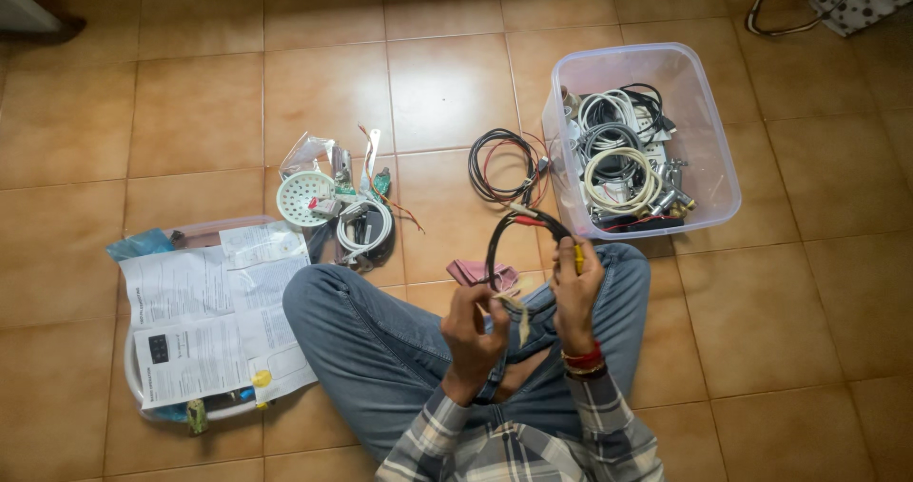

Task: The person organizes and wipes down various electronic cables while sitting on the floor, handling them one at a time and placing them near or into plastic bins.

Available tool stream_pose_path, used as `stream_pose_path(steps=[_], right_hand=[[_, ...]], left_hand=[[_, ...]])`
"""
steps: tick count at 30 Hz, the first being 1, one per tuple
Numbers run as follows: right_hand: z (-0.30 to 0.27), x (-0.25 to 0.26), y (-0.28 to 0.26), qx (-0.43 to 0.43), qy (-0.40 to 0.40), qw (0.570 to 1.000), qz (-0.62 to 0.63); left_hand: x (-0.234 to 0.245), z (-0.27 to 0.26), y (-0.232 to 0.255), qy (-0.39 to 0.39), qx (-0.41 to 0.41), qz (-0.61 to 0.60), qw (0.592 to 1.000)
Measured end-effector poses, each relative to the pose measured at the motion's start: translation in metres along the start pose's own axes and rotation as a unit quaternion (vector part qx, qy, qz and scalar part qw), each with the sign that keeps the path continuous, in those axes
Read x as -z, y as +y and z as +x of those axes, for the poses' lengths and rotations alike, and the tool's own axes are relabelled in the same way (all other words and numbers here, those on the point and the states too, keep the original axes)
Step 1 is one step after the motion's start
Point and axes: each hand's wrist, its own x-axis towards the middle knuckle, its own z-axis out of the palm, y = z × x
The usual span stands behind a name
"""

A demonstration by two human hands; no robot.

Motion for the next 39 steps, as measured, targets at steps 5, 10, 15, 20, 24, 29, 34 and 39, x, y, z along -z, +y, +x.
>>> stream_pose_path(steps=[5,10,15,20,24,29,34,39], right_hand=[[0.019,0.022,0.004,0.006,-0.029,0.999,-0.037],[0.019,0.028,0.028,-0.005,-0.103,0.993,-0.062],[0.031,0.016,0.050,0.048,-0.147,0.981,-0.118],[0.033,-0.027,0.029,0.155,-0.120,0.835,-0.514],[0.026,-0.048,-0.004,0.304,-0.084,0.804,-0.503],[0.013,-0.049,-0.032,0.259,-0.070,0.806,-0.527],[0.021,-0.040,-0.029,0.227,-0.105,0.789,-0.562],[0.021,-0.008,-0.034,0.255,-0.063,0.788,-0.556]], left_hand=[[0.030,0.037,-0.077,0.014,-0.001,0.191,0.981],[0.051,0.069,-0.157,-0.139,0.118,0.461,0.868],[0.044,0.069,-0.122,-0.079,0.145,0.245,0.955],[0.020,0.069,-0.096,-0.111,0.159,0.117,0.974],[0.006,0.055,-0.123,-0.140,0.167,0.173,0.960],[-0.034,0.005,-0.173,-0.297,0.202,0.268,0.894],[-0.075,-0.025,-0.203,-0.271,0.206,0.324,0.883],[-0.083,-0.024,-0.207,-0.202,0.281,0.279,0.896]])
